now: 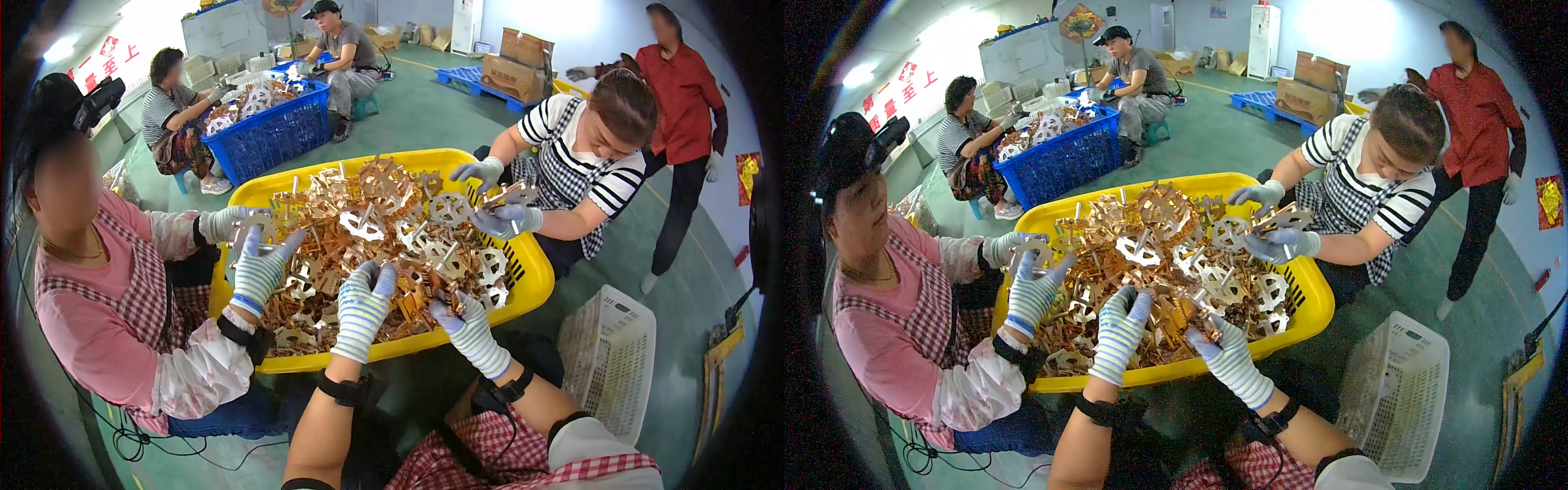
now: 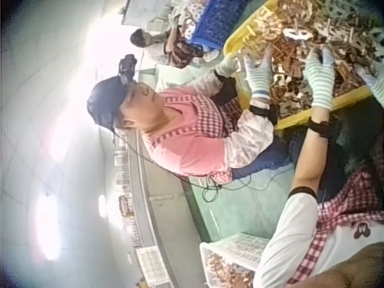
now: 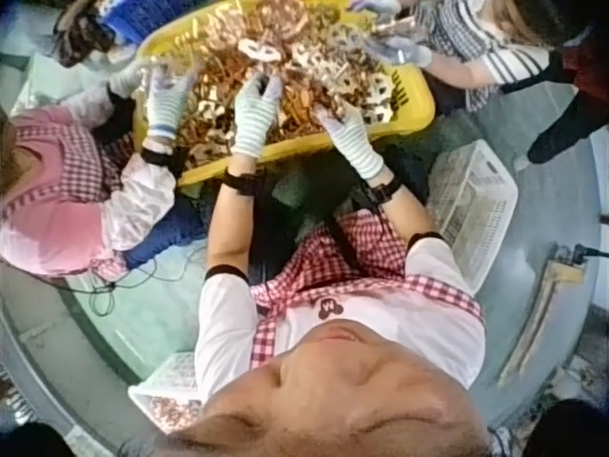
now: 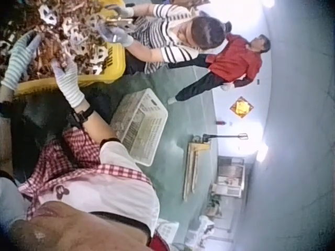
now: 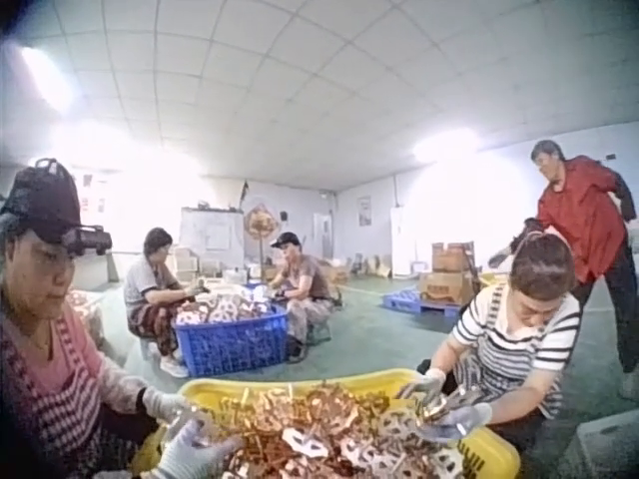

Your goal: Sorting and inspecting metal stamped parts from a large yellow bin on a factory floor.

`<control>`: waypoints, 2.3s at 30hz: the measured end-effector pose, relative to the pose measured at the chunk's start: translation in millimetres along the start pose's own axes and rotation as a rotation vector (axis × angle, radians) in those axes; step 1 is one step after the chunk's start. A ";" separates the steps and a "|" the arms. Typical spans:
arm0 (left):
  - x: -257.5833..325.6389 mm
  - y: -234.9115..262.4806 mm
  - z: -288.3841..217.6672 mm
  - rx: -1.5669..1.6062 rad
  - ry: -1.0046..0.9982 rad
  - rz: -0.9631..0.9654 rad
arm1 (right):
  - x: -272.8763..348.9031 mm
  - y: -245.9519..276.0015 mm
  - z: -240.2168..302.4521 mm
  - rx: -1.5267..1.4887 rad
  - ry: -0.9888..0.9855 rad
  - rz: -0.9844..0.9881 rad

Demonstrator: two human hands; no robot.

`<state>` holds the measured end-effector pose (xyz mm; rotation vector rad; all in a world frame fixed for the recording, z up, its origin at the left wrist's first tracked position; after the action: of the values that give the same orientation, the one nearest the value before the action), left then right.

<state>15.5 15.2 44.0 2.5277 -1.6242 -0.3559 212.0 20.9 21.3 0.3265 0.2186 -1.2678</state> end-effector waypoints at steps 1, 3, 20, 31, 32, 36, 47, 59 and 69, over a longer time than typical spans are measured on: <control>-3.4 0.2 10.3 0.102 -0.001 0.041 | 1.3 -2.4 -2.7 0.158 0.034 0.004; -4.1 1.0 16.7 0.018 0.010 0.053 | -2.5 -12.3 6.0 0.247 0.036 0.021; -3.9 24.1 26.4 -0.347 -0.211 -0.068 | -38.1 72.7 -44.7 0.183 0.011 -0.241; 41.2 -10.3 -19.5 -0.164 -0.159 0.084 | 15.2 7.0 -1.4 0.363 0.310 -0.115; 33.6 -10.3 -9.9 -0.044 -0.148 0.091 | -0.9 13.0 -26.5 0.428 -0.056 0.091; 26.0 13.1 -35.6 -0.431 -0.232 0.000 | -16.9 13.2 -25.6 0.745 0.001 -0.070; 10.1 61.8 -19.4 -0.168 -0.222 -0.219 | -101.4 6.8 -69.6 0.396 -0.208 -0.193; 3.2 59.8 -2.7 -0.414 -0.247 -0.118 | -82.8 -72.7 -91.1 0.070 -0.113 0.202; 14.8 89.2 -3.2 -0.089 -0.211 -0.230 | -69.2 -94.6 -80.3 0.447 0.238 0.121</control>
<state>-56.3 -35.7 65.0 2.6906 -1.3432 -0.7230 103.0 86.9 -41.6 0.8641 0.1129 -1.1488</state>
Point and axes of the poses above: each hand's wrist, its own x-axis away from the middle knuckle, its own y-axis out of the back of the hand, z = x × y, the point moved 5 cm from there along -x, towards the middle knuckle, and after that the axes turned 6 degrees about -x, right-handed, at the moved point
